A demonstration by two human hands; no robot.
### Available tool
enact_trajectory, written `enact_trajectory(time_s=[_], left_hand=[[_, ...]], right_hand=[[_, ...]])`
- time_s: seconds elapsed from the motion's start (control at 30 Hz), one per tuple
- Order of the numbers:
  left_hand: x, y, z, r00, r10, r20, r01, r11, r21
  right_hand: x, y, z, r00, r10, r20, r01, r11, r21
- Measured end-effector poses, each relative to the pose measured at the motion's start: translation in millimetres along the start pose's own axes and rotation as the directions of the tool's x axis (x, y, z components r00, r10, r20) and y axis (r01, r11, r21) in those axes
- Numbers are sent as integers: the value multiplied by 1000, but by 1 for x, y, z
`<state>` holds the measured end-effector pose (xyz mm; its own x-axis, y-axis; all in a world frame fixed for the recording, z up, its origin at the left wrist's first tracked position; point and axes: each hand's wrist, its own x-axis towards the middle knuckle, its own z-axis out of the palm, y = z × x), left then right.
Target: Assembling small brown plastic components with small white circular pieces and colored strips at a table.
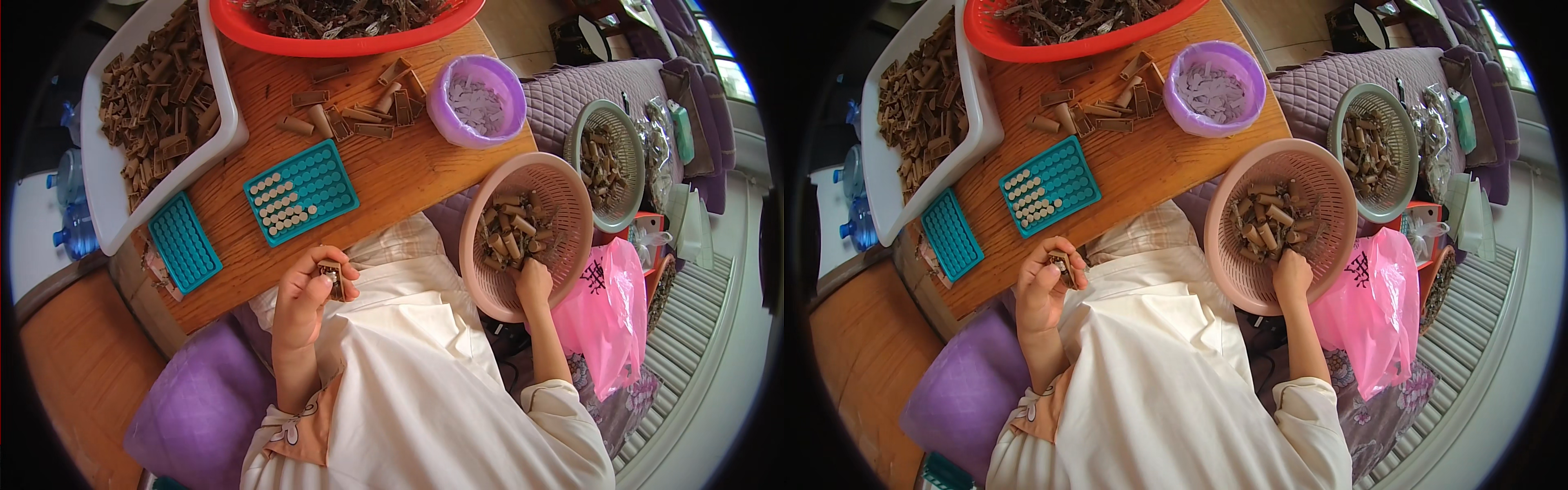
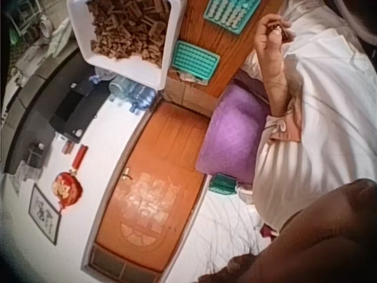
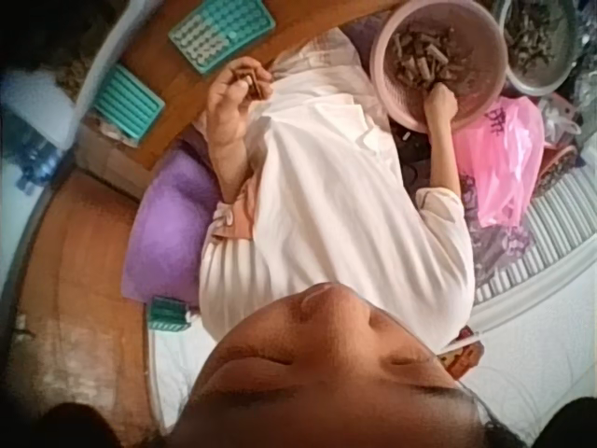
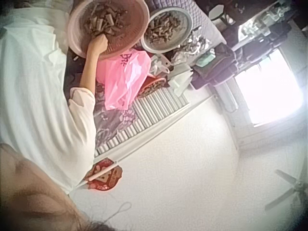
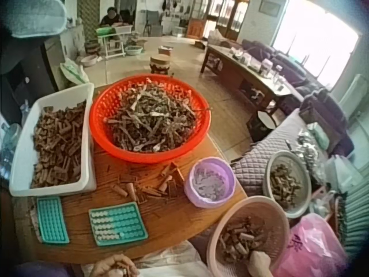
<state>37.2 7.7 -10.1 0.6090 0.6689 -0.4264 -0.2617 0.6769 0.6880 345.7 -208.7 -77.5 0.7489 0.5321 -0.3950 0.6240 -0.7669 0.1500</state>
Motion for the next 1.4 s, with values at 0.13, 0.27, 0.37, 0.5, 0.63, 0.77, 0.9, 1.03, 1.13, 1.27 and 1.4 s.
enact_trajectory(time_s=[0.13, 0.27, 0.37, 0.5, 0.63, 0.77, 0.9, 1.03, 1.13, 1.27, 1.4], left_hand=[[-2, 2, -1, 1000, 3, -1, -3, 1000, 0], [-1, 2, -10, 997, 17, 75, -15, 1000, -19], [-3, 8, 2, 999, -16, 41, 17, 1000, -12], [-5, 10, 14, 997, -47, 58, 50, 998, -45], [-11, 9, 18, 985, -37, 167, 51, 996, -80], [-18, 21, 33, 993, -67, 101, 70, 997, -21], [-22, 21, 30, 998, -19, 58, 17, 999, 36], [-23, 27, 31, 998, -55, 11, 55, 997, 48], [-22, 25, 27, 999, -34, 26, 31, 990, 136], [-19, 22, 26, 1000, -16, 12, 12, 963, 268], [-17, 5, 24, 999, 45, -24, -27, 873, 488]], right_hand=[[5, 2, 1, 1000, -18, 16, 18, 1000, -10], [9, 21, 4, 996, -87, 33, 87, 996, -7], [-4, 15, -36, 965, -252, 67, 239, 958, 159], [-34, -54, -111, 938, -345, 37, 258, 763, 593], [-60, -141, -149, 742, -568, -356, 609, 349, 712], [-75, -195, -154, 538, -622, -569, 806, 179, 565], [-76, -208, -140, 367, -646, -669, 898, 59, 436], [-73, -213, -136, 311, -592, -743, 937, 60, 345], [-72, -214, -135, 281, -619, -733, 952, 84, 295], [-67, -213, -139, 327, -735, -594, 925, 122, 359], [-55, -211, -148, 415, -872, -259, 811, 225, 541]])
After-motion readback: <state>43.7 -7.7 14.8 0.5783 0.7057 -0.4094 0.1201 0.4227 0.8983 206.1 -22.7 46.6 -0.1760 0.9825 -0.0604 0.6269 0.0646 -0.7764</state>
